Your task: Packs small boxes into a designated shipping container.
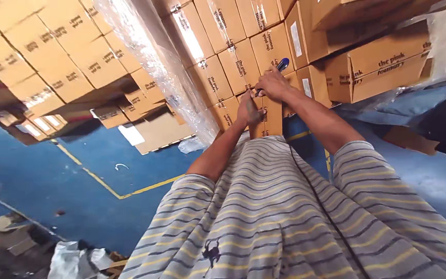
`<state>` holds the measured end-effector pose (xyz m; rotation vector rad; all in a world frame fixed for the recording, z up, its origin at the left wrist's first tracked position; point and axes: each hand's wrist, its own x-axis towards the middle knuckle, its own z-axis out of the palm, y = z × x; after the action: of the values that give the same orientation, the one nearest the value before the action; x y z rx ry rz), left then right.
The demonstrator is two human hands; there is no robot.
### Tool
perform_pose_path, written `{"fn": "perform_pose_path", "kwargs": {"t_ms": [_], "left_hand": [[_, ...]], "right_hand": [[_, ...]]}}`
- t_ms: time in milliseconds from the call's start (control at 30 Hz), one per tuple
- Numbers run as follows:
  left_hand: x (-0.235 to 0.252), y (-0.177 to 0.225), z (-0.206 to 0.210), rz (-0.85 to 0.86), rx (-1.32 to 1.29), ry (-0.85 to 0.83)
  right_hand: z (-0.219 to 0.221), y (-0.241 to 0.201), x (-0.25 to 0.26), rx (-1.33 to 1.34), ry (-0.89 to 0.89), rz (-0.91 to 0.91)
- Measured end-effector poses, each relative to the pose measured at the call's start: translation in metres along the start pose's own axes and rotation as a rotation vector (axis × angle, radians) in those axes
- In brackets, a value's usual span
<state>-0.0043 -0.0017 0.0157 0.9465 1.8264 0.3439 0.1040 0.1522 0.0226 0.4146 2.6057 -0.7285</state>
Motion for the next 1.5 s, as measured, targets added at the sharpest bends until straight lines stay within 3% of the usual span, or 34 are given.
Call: {"fn": "perform_pose_path", "kwargs": {"t_ms": [133,233,367,467,667,733,933,1100,1233,1500], "left_hand": [[-0.003,-0.003,0.000,0.021,-0.035,-0.020],[-0.002,-0.006,-0.004,0.013,-0.122,-0.001],[0.001,-0.018,-0.004,0.011,-0.271,0.052],[0.002,-0.022,-0.008,0.011,-0.296,0.050],[-0.004,-0.018,-0.008,0.021,-0.296,0.054],[-0.007,-0.019,-0.009,0.026,-0.304,0.074],[-0.013,-0.021,-0.014,-0.090,-0.292,0.093],[-0.016,-0.025,-0.002,-0.022,-0.314,0.094],[-0.021,-0.021,0.007,0.031,-0.320,0.090],[-0.028,-0.024,0.007,0.036,-0.299,0.078]], "right_hand": [[-0.009,0.013,-0.015,-0.136,-0.065,-0.002],[-0.018,0.020,-0.043,-0.106,-0.109,0.252],[-0.005,-0.027,-0.063,0.165,0.103,0.643],[0.000,-0.064,-0.054,0.311,0.230,0.765],[0.015,-0.111,-0.021,0.287,0.177,0.817],[0.019,-0.126,-0.033,0.278,0.145,0.812],[0.064,-0.163,-0.091,0.331,-0.180,0.755],[0.059,-0.140,-0.070,0.421,0.287,0.829],[0.033,-0.136,-0.032,0.340,0.277,0.873],[0.051,-0.138,-0.038,0.350,0.367,0.930]]}}
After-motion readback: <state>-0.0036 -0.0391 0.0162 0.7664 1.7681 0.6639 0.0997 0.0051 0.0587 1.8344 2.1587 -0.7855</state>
